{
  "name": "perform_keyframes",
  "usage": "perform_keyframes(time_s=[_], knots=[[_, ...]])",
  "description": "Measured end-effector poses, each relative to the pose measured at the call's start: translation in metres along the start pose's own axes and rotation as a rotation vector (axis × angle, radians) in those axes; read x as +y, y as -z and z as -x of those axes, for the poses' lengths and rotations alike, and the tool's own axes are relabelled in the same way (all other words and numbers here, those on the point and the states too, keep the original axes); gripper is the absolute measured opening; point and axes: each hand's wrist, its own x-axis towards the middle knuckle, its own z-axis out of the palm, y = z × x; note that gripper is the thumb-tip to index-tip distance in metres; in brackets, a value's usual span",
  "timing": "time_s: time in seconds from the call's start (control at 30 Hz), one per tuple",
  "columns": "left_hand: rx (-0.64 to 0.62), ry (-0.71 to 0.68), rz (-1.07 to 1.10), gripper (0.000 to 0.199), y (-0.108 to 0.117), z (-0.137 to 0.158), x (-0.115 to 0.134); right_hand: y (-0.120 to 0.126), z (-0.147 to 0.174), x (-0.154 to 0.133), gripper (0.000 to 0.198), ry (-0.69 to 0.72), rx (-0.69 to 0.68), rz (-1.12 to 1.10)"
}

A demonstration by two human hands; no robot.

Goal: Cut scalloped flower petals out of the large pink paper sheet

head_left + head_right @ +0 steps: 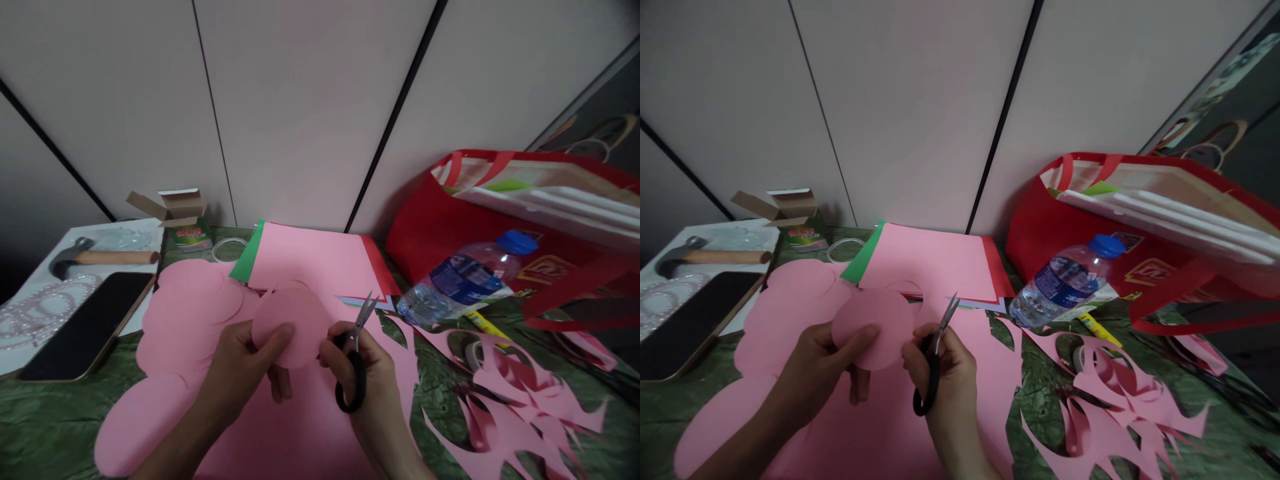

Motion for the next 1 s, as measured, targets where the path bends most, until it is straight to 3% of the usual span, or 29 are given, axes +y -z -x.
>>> perform_keyframes(time_s=[0.2,0.43,1.0], knots=[[0.15,-0.085,-0.058,0.046,0.0001,0.0009,0.0063,-0.002,0.0014,0.0036,0.02,-0.102,-0.178,0.04],[0.199,-0.13,-0.047,0.047,-0.0015,0.0012,0.0074,0.0001,0.0022,0.0067,0.024,-0.16,-0.36,0.056],[0.163,-0.101,-0.083,0.042,-0.0033,0.0043,0.0092,0.0004,0.0016,0.0073,0.028,-0.091,-0.38,0.081]])
